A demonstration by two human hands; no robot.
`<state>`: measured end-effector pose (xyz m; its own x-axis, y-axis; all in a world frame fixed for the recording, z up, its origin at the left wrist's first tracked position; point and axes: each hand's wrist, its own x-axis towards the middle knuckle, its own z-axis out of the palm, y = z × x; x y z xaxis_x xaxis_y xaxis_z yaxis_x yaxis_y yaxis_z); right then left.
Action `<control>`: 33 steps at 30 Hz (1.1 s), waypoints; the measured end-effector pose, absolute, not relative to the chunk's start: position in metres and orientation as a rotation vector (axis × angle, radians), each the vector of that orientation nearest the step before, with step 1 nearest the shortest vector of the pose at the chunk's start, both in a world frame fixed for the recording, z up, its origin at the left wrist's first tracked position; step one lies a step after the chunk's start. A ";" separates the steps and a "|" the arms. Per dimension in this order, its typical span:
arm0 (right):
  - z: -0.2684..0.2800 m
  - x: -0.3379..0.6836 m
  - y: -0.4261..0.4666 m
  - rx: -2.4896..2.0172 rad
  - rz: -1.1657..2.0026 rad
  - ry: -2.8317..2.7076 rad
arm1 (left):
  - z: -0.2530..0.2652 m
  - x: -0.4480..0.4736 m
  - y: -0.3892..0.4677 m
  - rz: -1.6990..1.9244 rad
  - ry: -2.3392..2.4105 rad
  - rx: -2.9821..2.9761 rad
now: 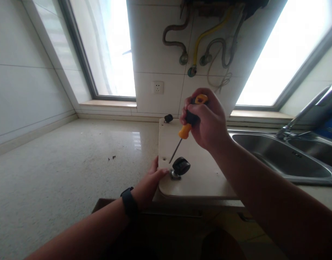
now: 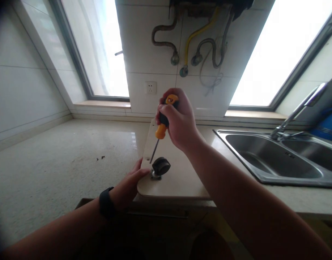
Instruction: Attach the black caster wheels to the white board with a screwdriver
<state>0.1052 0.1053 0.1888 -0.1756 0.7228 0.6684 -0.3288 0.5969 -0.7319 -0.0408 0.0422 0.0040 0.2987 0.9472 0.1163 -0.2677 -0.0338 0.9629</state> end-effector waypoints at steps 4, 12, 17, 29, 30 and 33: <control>0.174 0.098 0.116 -0.424 1.043 -1.493 | 0.006 -0.036 0.037 1.122 0.643 0.881; 0.162 0.098 0.107 -0.406 1.032 -1.483 | -0.009 -0.039 0.038 1.129 0.607 0.895; 0.153 0.100 0.100 -0.340 1.027 -1.515 | -0.017 -0.039 0.038 1.114 0.638 0.980; 0.144 0.100 0.099 -0.089 1.041 -1.495 | -0.010 -0.040 0.033 1.117 0.644 0.838; 0.143 0.100 0.099 -0.088 1.043 -1.486 | -0.010 -0.040 0.033 1.123 0.654 0.842; 0.141 0.100 0.097 -0.092 1.047 -1.469 | -0.013 -0.041 0.035 1.132 0.674 0.868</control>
<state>0.0996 0.0970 0.1407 -0.2303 0.6145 0.7546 -0.5128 0.5824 -0.6308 -0.0408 0.0349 -0.0129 0.2976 0.9542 -0.0298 -0.4809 0.1768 0.8587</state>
